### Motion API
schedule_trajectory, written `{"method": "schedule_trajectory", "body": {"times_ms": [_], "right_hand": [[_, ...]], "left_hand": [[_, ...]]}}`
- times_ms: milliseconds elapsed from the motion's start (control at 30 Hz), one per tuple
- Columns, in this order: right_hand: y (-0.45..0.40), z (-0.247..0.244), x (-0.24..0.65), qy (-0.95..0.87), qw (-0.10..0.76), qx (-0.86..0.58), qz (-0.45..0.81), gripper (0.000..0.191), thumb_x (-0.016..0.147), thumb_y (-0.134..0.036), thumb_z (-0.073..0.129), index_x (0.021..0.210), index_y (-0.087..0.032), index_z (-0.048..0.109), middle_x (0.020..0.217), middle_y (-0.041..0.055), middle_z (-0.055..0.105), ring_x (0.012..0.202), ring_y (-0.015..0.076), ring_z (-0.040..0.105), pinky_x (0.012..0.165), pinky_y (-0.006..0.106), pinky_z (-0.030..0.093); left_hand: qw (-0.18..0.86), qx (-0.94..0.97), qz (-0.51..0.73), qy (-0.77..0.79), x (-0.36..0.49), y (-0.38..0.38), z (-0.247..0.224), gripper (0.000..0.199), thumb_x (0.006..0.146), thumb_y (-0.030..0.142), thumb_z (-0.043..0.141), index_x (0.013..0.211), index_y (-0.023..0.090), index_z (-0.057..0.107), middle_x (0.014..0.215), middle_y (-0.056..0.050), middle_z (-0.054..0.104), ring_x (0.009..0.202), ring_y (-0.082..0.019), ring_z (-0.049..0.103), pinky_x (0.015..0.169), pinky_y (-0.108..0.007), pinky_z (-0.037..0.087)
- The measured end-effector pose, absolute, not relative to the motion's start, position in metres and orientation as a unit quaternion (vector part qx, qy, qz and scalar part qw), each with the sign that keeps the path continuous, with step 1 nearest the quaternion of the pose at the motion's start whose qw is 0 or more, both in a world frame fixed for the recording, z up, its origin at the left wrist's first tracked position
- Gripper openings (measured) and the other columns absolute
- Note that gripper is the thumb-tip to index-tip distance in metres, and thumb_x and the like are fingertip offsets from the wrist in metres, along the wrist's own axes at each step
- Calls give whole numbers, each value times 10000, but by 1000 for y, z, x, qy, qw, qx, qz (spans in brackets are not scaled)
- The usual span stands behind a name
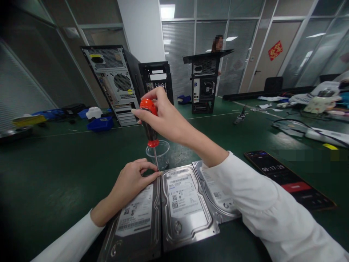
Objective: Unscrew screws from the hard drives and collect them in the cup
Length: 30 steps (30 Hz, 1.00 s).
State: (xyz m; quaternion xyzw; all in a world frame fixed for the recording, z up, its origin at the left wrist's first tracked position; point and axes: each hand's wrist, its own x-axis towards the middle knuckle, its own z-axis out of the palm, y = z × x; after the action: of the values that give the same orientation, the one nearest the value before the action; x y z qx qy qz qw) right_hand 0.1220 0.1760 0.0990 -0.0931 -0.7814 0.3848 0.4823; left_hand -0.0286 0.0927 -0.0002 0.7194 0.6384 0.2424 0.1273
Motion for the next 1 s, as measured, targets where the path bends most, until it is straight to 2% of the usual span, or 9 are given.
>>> {"method": "schedule_trajectory", "body": {"times_ms": [200, 467, 700, 867, 1000], "right_hand": [[168, 103, 124, -797, 473, -96, 364, 285, 837, -284, 629, 982, -203, 398, 836, -14, 542, 782, 129, 631, 716, 275, 541], [169, 101, 123, -798, 470, -63, 373, 268, 862, -289, 599, 1013, -192, 401, 891, 5, 546, 809, 127, 633, 770, 293, 538], [171, 102, 123, -810, 459, -52, 360, 279, 867, -245, 587, 1105, -177, 460, 995, 17, 563, 875, 112, 609, 830, 273, 521], [170, 99, 118, -801, 532, -86, 260, 328, 745, -234, 730, 997, -158, 534, 932, 9, 578, 867, 135, 597, 792, 268, 522], [167, 97, 115, -799, 547, -100, 231, 351, 734, -278, 743, 985, -160, 527, 930, 14, 579, 847, 138, 599, 771, 268, 523]], "left_hand": [[246, 750, 248, 562, -55, 105, -3, 174, 825, 398, 615, 913, 283, 712, 759, 13, 553, 679, -85, 461, 642, -223, 320], [277, 777, 238, 512, -63, 108, -6, 214, 876, 391, 550, 995, 289, 697, 696, 16, 475, 664, -70, 446, 636, -209, 319], [244, 788, 242, 510, -57, 105, -6, 198, 869, 385, 565, 970, 285, 702, 680, 14, 471, 685, -79, 453, 649, -217, 314], [206, 788, 236, 530, -48, 104, -4, 179, 846, 394, 600, 919, 273, 710, 726, 15, 547, 723, -88, 476, 658, -226, 320], [137, 790, 217, 557, -37, 103, -2, 195, 844, 397, 599, 851, 234, 706, 785, 5, 584, 775, -116, 493, 684, -249, 336]]}}
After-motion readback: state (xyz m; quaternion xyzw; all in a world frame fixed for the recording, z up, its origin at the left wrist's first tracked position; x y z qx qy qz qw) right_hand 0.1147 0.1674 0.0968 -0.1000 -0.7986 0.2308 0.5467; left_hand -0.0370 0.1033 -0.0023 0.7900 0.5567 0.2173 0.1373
